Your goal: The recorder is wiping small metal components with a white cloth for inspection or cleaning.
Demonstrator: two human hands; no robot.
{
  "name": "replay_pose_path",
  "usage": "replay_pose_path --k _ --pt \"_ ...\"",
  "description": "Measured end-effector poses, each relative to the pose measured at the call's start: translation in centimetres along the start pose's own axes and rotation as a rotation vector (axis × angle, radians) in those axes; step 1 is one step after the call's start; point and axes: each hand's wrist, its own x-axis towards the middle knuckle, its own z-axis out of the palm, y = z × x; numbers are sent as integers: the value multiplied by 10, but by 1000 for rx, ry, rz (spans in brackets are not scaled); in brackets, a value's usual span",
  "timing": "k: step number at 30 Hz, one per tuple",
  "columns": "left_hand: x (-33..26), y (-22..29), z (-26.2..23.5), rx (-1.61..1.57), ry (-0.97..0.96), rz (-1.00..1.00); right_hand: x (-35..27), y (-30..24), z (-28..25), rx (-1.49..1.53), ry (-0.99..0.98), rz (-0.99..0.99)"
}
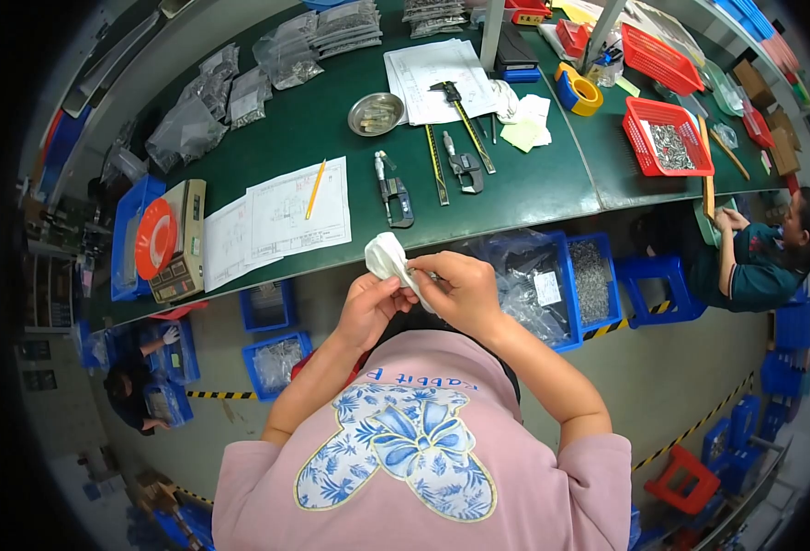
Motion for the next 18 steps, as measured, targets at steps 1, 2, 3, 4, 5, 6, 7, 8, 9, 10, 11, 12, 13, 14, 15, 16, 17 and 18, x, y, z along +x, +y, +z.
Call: replay_pose_path --k 1,2,3,4,5,6,7,8,9,10,11,12,13,14,15,16,17,18 --pt "0 -1 1 0 0 0 1 0 -1 -37 -28 -59" --pt "0 -1 2 52 32 3 2 1 -2 -74 -55 -118" --pt "0 -2 2 104 64 6 1 2 -1 -73 -53 -117" --pt "0 -2 2 106 64 4 -1 4 2 -30 -39 -102" --pt "0 -2 3 135 75 17 -2 6 4 13 -24 -86" --pt "0 -3 3 165 86 29 -3 7 5 13 -21 -85" --pt "1 -3 4 166 84 27 -4 9 7 46 -13 -96" --pt "1 -4 5 142 104 54 -3 6 8 81 -9 -107" --pt "1 -5 5 117 123 81 -2 1 3 81 -9 -107" --pt "1 -4 6 117 124 81 0 -8 -7 -64 -118 -34" --pt "0 -2 8 120 138 93 1 -12 -15 -209 -225 42" --pt "-1 1 11 123 153 106 1 -10 -19 -208 -224 45" --pt "-5 5 14 108 133 90 2 -7 -22 -263 -208 -56" --pt "-5 6 14 108 132 88 4 -6 -25 -318 -191 -158" --pt "-6 7 14 122 130 120 8 -14 -31 -358 -253 -221" --pt "-7 7 14 136 128 152 10 -16 -32 -358 -253 -219" --pt "-8 11 20 134 135 154 12 -17 -31 -339 -221 -316" --pt "-8 10 19 134 135 153 12 -19 -30 -319 -189 -413"
